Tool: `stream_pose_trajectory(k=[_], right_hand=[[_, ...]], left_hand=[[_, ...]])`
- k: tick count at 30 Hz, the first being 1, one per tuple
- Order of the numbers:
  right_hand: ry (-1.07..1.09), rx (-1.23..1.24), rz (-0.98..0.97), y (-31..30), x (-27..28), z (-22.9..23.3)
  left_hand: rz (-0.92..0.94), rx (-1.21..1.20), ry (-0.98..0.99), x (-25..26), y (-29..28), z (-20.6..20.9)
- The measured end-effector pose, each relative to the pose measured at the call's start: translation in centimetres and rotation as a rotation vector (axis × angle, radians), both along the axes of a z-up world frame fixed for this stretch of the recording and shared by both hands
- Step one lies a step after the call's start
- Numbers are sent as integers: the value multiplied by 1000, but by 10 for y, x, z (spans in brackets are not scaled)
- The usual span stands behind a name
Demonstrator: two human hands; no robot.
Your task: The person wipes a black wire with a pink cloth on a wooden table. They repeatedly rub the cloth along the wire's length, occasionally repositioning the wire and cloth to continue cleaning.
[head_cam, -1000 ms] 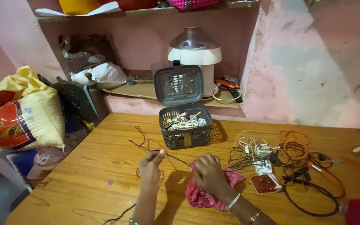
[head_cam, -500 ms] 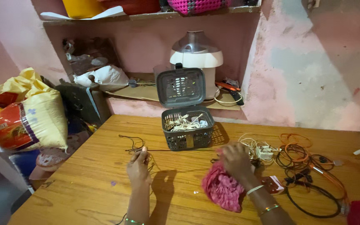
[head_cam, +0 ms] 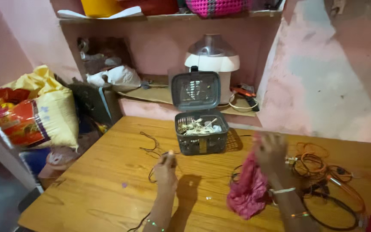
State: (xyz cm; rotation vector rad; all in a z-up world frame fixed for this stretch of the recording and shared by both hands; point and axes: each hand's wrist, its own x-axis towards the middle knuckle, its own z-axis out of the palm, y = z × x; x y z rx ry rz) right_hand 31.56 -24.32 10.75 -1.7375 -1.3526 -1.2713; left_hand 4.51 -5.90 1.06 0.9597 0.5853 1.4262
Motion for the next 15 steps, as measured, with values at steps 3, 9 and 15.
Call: stream_pose_trajectory(k=[3, 9, 15], right_hand=[[25, 240, 134, -5, 15, 18], [361, -1, 189, -17, -4, 15], [219, 109, 237, -10, -14, 35]], left_hand=[[-42, 99, 55, 12, -4, 16], [-20, -32, 203, -1, -29, 6], [5, -94, 175, 12, 0, 10]])
